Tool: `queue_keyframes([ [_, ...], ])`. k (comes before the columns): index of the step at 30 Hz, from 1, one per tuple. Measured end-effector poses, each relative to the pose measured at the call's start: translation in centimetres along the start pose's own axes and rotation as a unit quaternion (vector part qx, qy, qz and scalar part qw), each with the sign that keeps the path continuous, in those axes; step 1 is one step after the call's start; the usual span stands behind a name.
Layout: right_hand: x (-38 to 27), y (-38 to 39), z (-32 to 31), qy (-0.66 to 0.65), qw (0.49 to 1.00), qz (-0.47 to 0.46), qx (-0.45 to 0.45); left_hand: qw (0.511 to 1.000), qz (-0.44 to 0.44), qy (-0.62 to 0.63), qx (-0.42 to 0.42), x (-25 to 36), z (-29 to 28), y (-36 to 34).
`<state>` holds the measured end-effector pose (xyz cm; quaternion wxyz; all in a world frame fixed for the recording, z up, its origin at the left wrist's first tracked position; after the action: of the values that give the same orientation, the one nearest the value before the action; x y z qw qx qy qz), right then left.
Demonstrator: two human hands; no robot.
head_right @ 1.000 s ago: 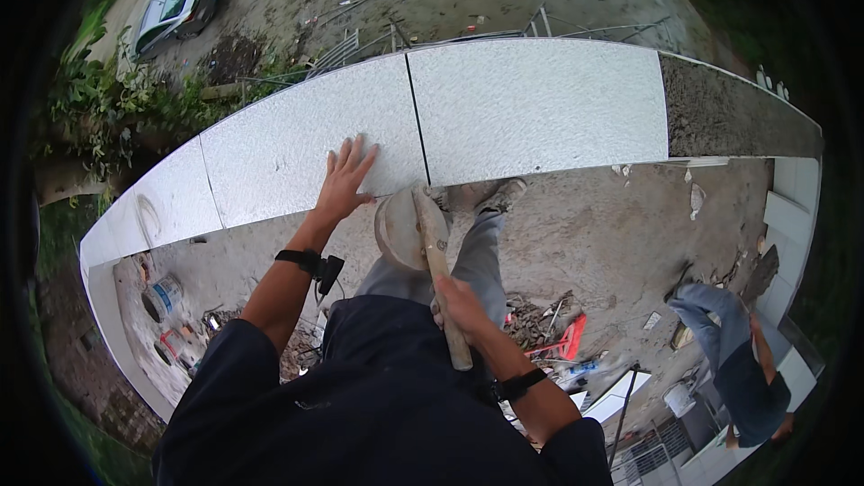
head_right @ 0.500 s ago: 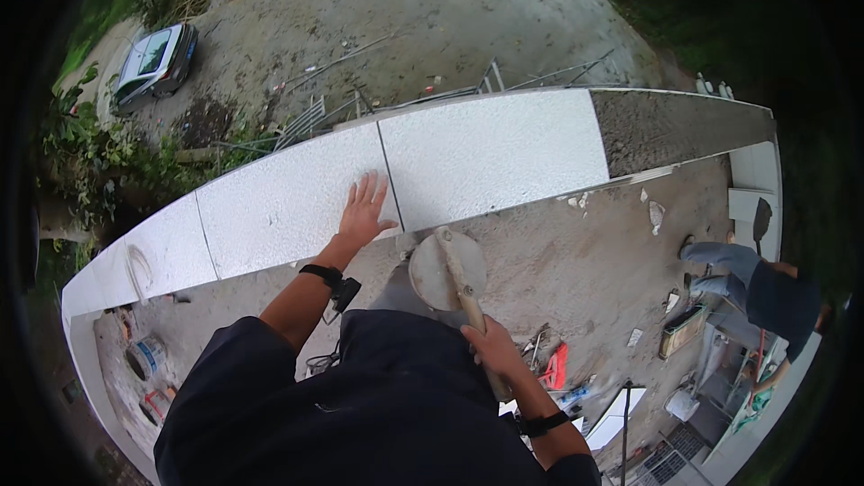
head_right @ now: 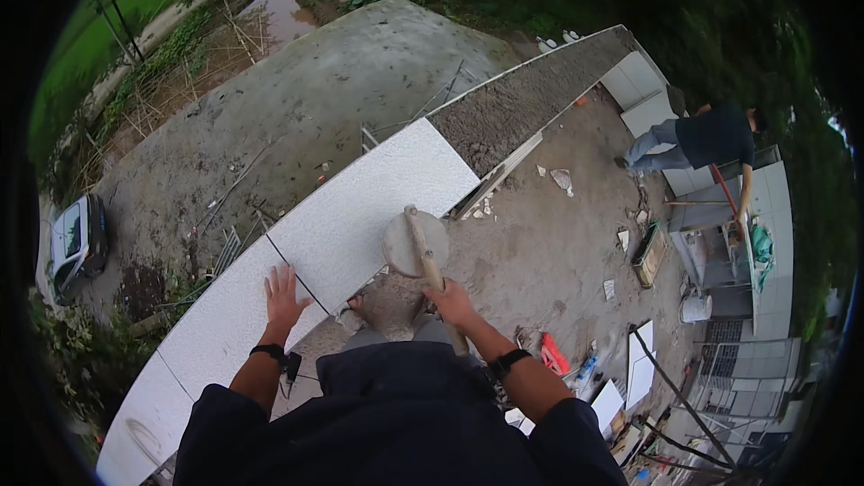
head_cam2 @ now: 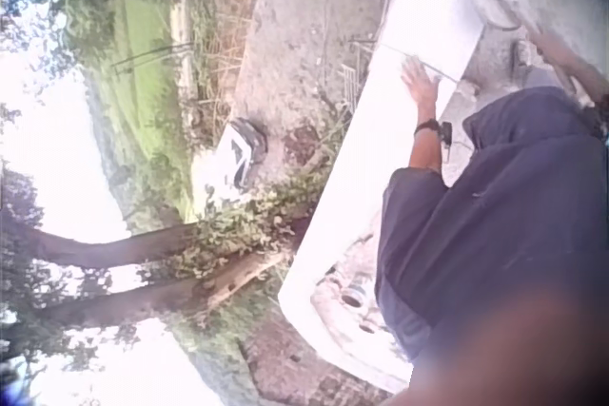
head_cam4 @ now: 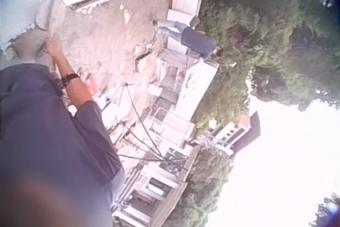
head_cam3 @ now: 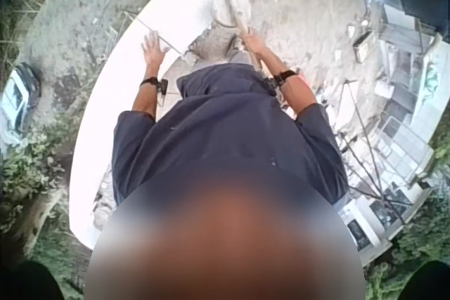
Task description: Applying mortar to a tile and placing it on a low wall at a construction site.
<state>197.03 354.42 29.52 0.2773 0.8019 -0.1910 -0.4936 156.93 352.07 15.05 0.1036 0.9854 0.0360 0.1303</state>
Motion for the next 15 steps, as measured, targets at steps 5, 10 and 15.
queue_keyframes([
  [5,-1.1,-8.0,0.0,0.054,0.997,-0.021,0.053,0.986,0.133,-0.089,-0.052,4.6,1.7,5.0],
  [10,0.2,-17.0,-1.7,0.169,0.975,-0.076,0.120,0.989,0.071,-0.089,-0.094,7.6,1.1,8.4],
  [15,-0.7,-20.5,-3.1,0.179,0.970,-0.101,0.129,0.978,-0.075,-0.073,-0.180,9.0,1.1,13.0],
])
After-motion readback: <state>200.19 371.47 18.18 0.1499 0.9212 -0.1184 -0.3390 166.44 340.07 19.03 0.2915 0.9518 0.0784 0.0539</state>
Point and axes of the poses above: each hand's wrist, its own y-axis away from the middle knuckle, its own z-axis out of the palm, x = y × z, the point moved 3 cm from there along -y, towards the middle knuckle
